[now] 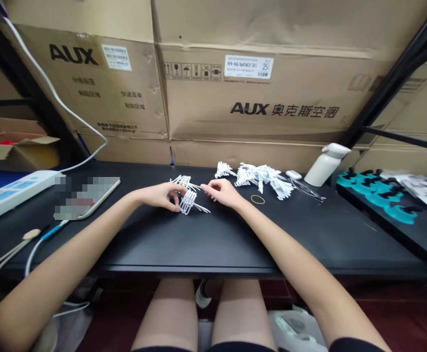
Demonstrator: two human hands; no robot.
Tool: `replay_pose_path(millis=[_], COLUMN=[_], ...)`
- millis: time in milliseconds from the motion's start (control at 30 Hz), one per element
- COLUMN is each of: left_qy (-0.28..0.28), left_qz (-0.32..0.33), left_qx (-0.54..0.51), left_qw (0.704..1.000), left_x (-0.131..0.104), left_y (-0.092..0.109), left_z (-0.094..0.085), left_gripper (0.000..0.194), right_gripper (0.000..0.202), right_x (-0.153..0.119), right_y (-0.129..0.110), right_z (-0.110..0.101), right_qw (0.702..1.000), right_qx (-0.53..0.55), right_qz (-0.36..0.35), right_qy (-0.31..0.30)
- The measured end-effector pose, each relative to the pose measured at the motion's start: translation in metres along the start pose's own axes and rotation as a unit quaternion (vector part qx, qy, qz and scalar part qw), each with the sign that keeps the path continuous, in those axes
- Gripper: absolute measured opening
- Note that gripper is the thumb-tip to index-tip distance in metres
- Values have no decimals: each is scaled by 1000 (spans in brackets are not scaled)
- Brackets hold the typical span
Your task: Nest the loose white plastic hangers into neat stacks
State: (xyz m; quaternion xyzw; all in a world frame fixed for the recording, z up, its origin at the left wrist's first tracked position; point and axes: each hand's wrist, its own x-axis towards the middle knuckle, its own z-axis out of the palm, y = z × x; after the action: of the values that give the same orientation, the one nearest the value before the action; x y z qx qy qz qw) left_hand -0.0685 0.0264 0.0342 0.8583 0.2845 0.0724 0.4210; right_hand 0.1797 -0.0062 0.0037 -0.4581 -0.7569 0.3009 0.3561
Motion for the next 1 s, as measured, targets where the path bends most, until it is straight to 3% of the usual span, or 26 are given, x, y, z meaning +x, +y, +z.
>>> replay_pose_path(millis=[100,300,400,633,833,900,1000], left_qy=[-3,-2,0,8,0,-1,-2], left_qz=[7,4,-1,-4,5,3,2], left_qx=[-1,3,4,3,2,3,4], left_qw=[1000,1000,1000,1000,1000,1000,1000], left_x=[0,0,0,0,0,0,0], left_y=[-1,-1,0,0,1,2,3], left_z=[0,0,0,1,1,1,1], left_gripper=[47,49,49,46,45,45,44], right_gripper=[42,58,59,43,16,17,13], right_x=[-2,-3,-3,-2,3,4,6], right_y=[2,-5,-9,0,12,15,20], right_z=[5,14,15,3,-14,-15,-14], right_qw=[994,984,978,959,950,946,949], right_qx=[-85,-150,-172,-269,-306,-316,-313], right_qz=[-60,-25,-26,-66,18,15,-1], right_qy=[36,-94,-116,-55,60,69,34])
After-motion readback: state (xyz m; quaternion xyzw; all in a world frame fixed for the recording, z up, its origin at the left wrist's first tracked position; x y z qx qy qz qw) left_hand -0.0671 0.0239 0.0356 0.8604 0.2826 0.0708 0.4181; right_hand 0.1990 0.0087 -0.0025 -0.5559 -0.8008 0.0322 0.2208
